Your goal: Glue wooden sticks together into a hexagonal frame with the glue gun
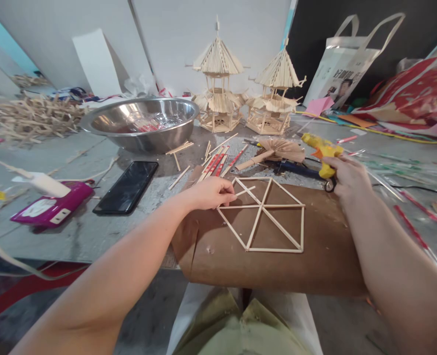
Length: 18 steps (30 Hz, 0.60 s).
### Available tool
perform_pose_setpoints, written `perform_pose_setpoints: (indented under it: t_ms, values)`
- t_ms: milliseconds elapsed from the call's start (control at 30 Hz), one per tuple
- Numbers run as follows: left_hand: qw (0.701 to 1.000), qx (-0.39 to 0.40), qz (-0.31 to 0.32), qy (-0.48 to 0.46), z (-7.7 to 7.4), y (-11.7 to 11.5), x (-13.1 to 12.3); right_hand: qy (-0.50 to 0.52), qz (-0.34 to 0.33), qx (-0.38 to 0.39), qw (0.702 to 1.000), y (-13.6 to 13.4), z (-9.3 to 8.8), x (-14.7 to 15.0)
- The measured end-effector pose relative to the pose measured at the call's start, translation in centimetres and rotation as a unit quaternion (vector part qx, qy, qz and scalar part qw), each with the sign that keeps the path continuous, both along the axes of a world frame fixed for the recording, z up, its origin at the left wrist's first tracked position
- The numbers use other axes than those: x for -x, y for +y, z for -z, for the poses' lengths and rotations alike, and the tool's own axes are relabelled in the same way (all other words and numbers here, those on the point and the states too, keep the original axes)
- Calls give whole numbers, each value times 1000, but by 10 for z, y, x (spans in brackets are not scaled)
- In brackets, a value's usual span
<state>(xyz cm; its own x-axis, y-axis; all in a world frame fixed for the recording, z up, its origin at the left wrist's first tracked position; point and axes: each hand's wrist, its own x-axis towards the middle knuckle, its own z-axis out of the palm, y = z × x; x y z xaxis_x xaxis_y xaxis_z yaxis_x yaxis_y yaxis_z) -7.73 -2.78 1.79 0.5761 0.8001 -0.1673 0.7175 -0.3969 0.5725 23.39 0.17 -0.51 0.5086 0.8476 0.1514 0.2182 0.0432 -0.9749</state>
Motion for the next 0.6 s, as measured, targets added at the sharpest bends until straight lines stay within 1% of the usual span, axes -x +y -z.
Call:
perform_pose_setpoints:
  t_ms: [67, 100, 133, 167, 233, 300, 367, 433, 500, 600]
  values:
    - [1000, 30, 2, -11, 0, -1, 0, 59, 11, -10, 998, -2, -4, 4]
    - [999, 42, 0, -16, 0, -1, 0, 88, 5, -16, 996, -4, -6, 6]
    - [999, 50, -4, -22, 0, -1, 0, 116, -16, -26, 993, -7, -9, 9]
    - [998, 50, -13, -26, 0, -1, 0, 140, -52, -34, 988, -10, -12, 11]
    - [999, 15, -43, -29, -1, 0, 1, 162, -134, -46, 977, -18, -16, 17]
    - [995, -47, -82, -29, -1, 2, 2, 149, -208, -47, 966, -26, -20, 23]
    - [988, -92, -119, -32, -1, 4, 3, 111, -280, -42, 953, -35, -21, 30]
    - [984, -98, -143, -45, -1, 6, 3, 71, -350, -16, 934, -43, -20, 38]
    - [982, -89, -159, -53, -1, 6, 4, 28, -404, 33, 914, -49, -19, 46]
    - [982, -74, -164, -52, 1, 7, 3, -52, -456, 114, 881, -54, -16, 59]
